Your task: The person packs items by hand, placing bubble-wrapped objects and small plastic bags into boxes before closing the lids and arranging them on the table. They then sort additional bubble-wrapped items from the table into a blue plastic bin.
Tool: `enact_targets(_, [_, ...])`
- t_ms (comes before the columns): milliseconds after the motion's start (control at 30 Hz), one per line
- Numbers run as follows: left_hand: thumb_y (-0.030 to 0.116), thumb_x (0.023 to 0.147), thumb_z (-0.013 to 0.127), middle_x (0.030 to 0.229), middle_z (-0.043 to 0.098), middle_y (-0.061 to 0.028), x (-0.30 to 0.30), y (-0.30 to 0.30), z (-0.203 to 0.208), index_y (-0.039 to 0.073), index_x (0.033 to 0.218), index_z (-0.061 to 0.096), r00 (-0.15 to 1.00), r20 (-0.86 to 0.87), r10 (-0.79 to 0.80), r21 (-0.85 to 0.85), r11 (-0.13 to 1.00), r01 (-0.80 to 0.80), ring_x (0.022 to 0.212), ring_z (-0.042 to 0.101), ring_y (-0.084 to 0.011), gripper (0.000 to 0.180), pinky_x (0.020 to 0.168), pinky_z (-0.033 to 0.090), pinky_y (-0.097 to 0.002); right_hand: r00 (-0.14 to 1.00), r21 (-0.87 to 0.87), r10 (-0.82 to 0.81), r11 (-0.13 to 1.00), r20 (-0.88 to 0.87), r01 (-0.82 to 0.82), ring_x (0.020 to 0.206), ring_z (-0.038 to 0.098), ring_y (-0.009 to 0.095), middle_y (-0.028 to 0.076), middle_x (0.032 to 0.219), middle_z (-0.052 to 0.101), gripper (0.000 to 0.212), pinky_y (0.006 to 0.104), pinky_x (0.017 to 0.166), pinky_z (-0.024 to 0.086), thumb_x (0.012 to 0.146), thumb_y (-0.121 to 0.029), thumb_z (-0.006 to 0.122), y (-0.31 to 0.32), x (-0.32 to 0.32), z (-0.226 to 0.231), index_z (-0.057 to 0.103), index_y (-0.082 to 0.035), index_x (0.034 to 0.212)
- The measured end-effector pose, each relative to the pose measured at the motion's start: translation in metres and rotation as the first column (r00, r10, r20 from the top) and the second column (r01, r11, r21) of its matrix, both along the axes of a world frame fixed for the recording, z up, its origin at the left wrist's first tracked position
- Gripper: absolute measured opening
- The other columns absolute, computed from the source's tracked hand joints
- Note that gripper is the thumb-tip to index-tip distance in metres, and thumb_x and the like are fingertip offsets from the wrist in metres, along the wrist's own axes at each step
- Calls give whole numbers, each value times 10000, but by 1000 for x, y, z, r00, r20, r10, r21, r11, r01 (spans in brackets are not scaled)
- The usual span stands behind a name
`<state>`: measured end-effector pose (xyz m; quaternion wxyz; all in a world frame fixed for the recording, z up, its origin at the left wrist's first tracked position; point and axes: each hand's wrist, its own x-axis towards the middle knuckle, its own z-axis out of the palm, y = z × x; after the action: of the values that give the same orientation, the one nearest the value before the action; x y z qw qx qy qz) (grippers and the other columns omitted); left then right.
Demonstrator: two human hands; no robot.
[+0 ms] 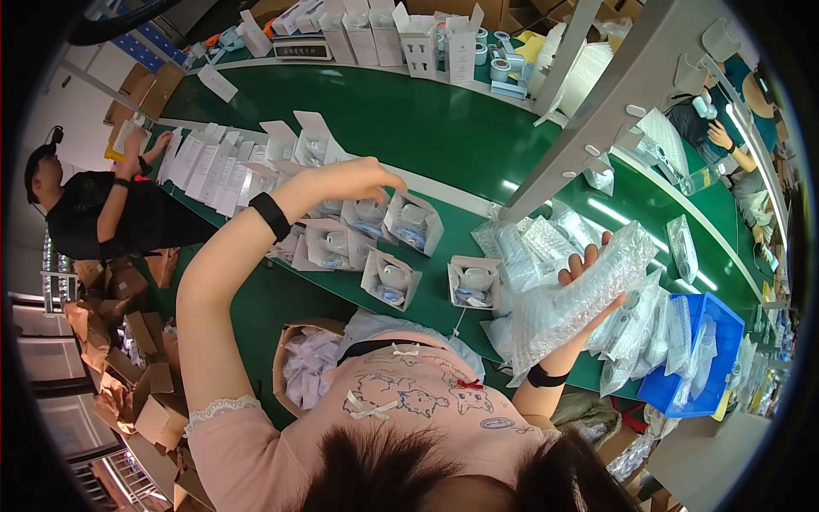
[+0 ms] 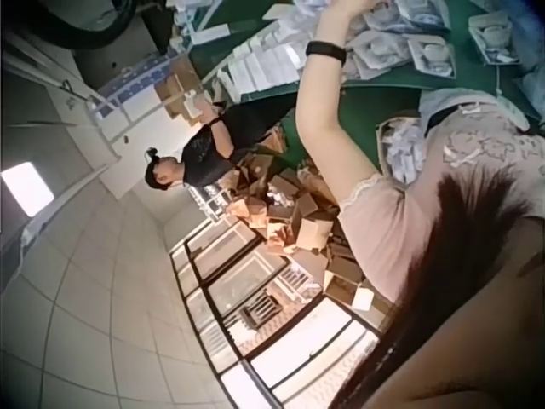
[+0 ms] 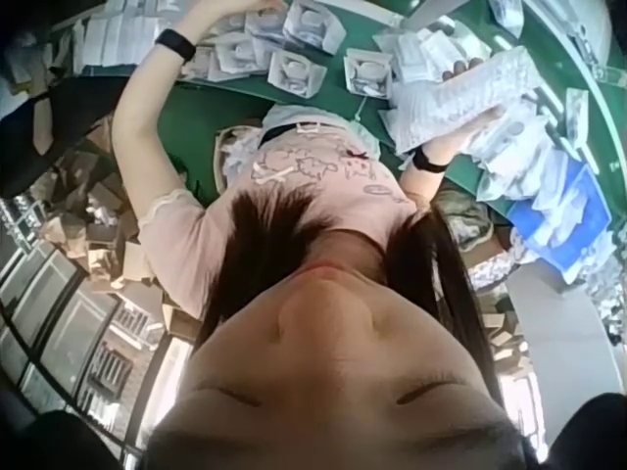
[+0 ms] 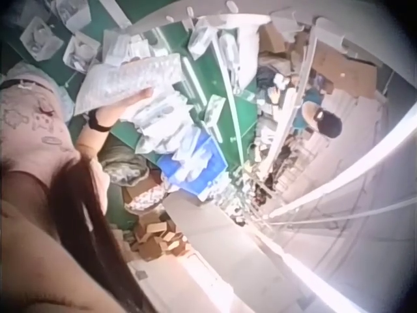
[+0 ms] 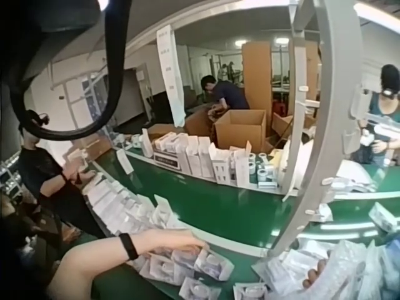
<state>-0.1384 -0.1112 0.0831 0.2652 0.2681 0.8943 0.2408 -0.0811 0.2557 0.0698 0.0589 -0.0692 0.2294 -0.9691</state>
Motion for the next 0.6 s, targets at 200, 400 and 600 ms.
enact_targets(200, [-60,642,558,707,599,-139,-5,-10,-14,0,757,558,950,-303,-71,-42,997,61,699,595,-286,129,600,466,-334,998,52,-40,998,43,38,676,385,124,42,915,440,885,243,536,365,640,-401,688,-4,2,-1,208,-57,1299])
enact_targets(400, [-19,684,566,659,551,-173,-21,-19,-6,-22,718,540,938,-343,-44,-24,999,38,613,537,-318,43,555,438,-321,995,77,-67,995,69,62,679,387,125,46,923,447,860,247,543,374,650,-413,670,2,3,-4,225,-60,1296])
enact_targets(600, [-18,697,557,636,525,-191,-49,-31,-6,-33,703,520,935,-350,-65,-106,994,30,606,524,-328,40,550,428,-333,987,98,-111,990,115,100,691,401,133,63,955,461,827,249,566,389,669,-412,635,2,3,-6,232,-61,1299])
